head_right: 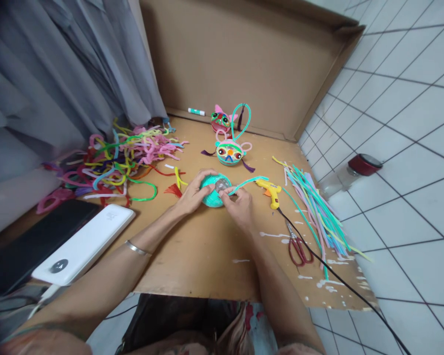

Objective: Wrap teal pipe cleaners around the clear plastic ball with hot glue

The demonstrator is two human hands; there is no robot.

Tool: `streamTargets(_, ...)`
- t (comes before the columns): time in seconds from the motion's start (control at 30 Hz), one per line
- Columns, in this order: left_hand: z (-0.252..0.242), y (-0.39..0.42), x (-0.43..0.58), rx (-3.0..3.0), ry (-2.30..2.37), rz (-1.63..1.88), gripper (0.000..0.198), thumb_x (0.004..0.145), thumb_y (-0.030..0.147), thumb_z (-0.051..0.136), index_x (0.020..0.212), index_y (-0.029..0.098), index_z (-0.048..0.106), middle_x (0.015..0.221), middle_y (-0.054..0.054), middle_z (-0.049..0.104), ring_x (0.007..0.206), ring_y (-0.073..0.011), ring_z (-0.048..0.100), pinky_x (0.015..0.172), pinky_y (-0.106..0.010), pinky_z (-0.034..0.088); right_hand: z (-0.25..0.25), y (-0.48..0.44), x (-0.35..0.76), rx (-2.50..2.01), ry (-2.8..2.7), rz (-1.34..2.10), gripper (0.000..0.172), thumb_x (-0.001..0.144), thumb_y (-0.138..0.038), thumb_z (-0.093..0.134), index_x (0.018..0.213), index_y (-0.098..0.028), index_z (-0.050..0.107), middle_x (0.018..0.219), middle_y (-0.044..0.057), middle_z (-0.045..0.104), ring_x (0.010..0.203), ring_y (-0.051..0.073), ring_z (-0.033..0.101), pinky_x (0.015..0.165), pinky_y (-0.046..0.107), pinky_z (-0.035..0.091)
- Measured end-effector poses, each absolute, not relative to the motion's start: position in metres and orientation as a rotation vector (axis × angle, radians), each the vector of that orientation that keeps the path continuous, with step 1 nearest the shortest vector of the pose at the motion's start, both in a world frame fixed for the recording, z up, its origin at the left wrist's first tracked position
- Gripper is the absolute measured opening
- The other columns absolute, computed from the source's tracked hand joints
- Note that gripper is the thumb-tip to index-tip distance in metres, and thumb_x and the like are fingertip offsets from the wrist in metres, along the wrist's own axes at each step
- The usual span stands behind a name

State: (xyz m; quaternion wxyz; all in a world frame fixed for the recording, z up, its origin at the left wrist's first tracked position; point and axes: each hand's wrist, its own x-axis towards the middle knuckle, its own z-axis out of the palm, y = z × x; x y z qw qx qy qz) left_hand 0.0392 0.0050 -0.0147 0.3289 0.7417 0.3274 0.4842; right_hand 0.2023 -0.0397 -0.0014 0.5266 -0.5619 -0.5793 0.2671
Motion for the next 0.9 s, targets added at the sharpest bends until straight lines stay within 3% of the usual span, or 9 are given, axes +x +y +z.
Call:
streamTargets(0.27, -0.0156, 0.005, 0.0395, 1.926, 0.822, 1.287, 0.035, 0.09, 0.044, 0.048, 0.111, 0.018, 0.059, 0.123, -0.01, 0.061, 0.12, -0.0261, 0.056, 0.108, -0.043, 0.043, -0.0022, -0.0403, 0.2031, -1.355, -1.387, 0.633, 0.023, 0.071, -0.045, 0.067, 0.067, -0.022, 0.067, 0.067, 0.002, 0.068, 0.069, 0.019, 0.063, 0.074, 0.035, 0.052)
streamTargets(0.9, -0.0169, 0.008, 0.0369, 1.925, 0.799, 1.258, 0.04, 0.091, 0.053, 0.048, 0.107, 0.02, 0.063, 0.125, -0.011, 0.061, 0.126, -0.0283, 0.053, 0.111, -0.046, 0.039, -0.0025, -0.0395, 0.2024, -1.344, -1.379, 0.641, 0.023, 0.07, -0.045, 0.067, 0.066, -0.022, 0.066, 0.066, 0.002, 0.068, 0.067, 0.019, 0.063, 0.073, 0.035, 0.053)
